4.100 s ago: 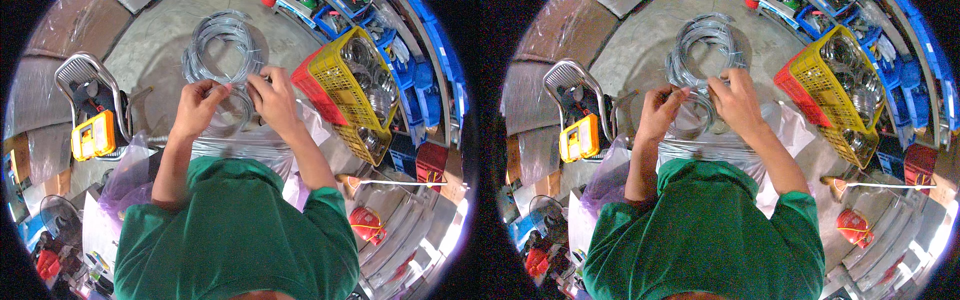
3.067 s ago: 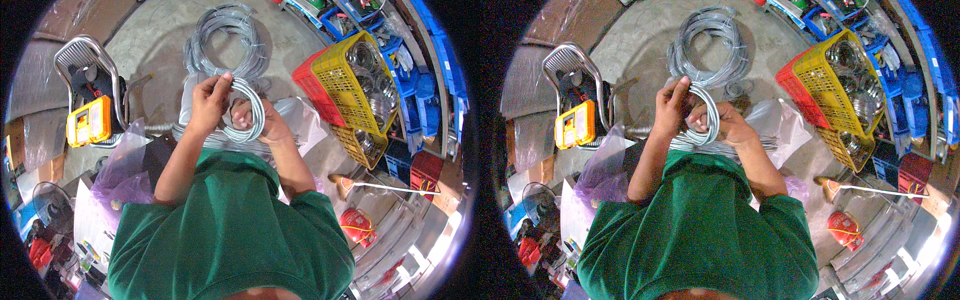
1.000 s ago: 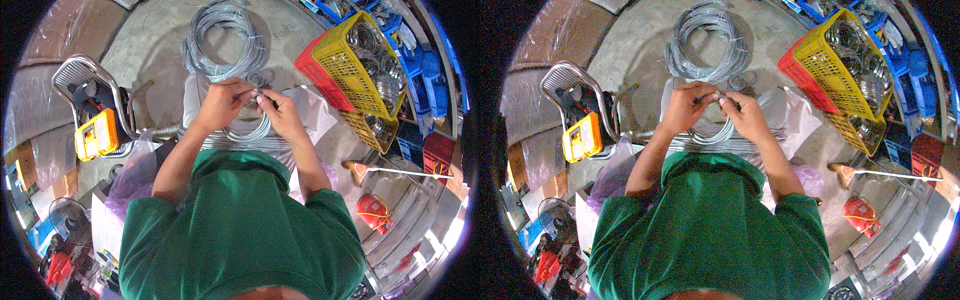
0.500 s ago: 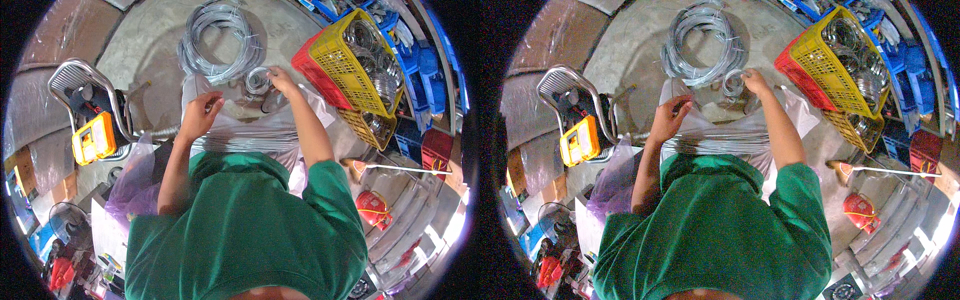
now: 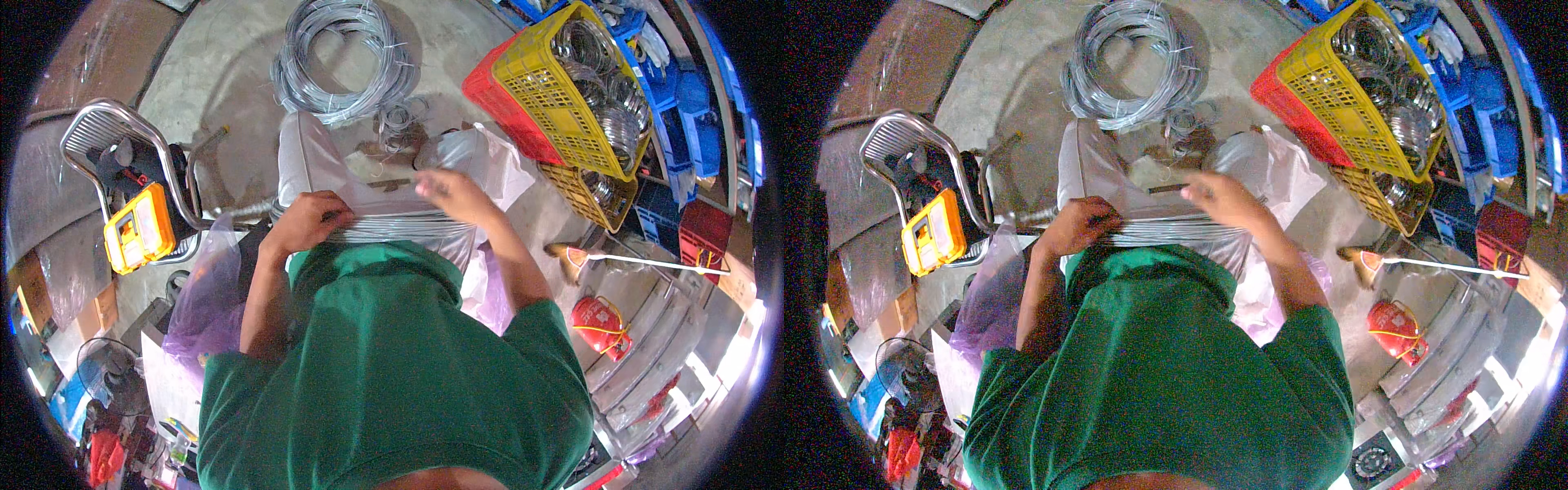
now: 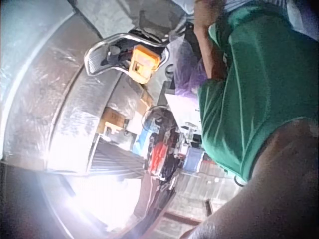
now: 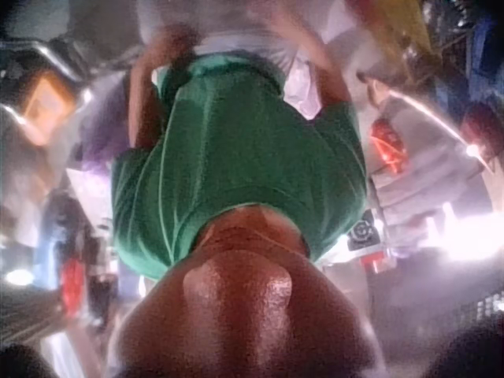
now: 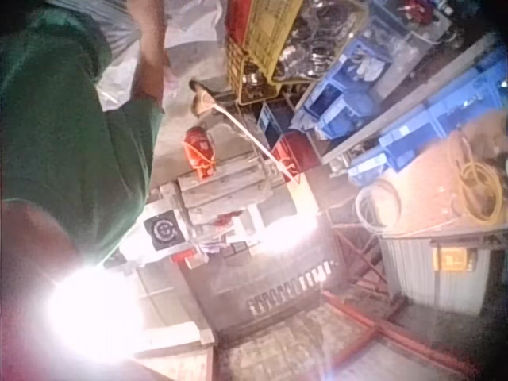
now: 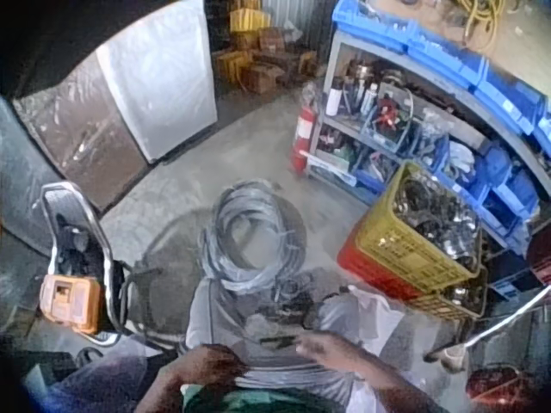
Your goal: The person coils a length of silver wire by hand into a circular bundle, repeatedly wrapping and adjusting the loops to form a neat coil. The person holds the wire with both hands, pulls it taut, and secures the coil shape.
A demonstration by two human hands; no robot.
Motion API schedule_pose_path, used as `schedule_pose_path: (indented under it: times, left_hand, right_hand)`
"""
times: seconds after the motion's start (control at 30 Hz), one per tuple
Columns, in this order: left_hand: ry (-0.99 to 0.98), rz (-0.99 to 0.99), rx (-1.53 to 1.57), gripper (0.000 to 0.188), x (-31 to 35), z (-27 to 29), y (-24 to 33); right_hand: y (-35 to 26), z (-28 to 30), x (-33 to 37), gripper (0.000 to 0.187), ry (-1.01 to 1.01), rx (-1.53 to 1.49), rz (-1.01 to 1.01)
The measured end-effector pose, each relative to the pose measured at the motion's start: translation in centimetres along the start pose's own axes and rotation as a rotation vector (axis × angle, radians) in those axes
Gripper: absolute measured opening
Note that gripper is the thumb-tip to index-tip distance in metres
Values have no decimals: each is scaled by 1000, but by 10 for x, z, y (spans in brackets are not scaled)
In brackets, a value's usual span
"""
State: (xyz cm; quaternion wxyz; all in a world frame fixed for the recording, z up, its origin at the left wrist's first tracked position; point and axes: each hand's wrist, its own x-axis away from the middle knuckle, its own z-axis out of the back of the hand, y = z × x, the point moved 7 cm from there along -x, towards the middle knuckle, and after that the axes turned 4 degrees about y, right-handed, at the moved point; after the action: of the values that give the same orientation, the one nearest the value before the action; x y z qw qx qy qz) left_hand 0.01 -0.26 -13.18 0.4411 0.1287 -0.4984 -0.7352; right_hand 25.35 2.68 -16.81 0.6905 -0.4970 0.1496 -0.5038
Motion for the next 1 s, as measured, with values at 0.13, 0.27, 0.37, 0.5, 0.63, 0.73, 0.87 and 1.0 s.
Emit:
schedule_pose_path:
  times: [0.13,0.27,0.37,0.5,0.63,0.73,0.87,1.0]
  left_hand:
    - [-2,12,-71,17,-3,3,3]
    - [90,50,-95,14,-3,6,11]
    - [97,40,-73,14,3,5,16]
    - [88,-30,-54,13,8,4,18]
    - [61,-59,-71,13,7,4,15]
    - [141,18,-58,11,4,6,11]
    - [227,109,-45,12,6,4,13]
    - [203,37,-65,10,8,5,21]
  right_hand:
    - [-35,-23,22,34,-143,110,129]
    - [-44,-22,29,32,-132,136,113]
    - [-46,-23,32,32,-104,184,102]
    - [-56,-23,31,29,-59,289,199]
    - [-61,-21,28,29,-68,221,195]
    - [-66,-20,25,30,-51,187,189]
    - [-68,-24,23,31,-89,236,121]
    - [-76,-22,29,32,-50,148,159]
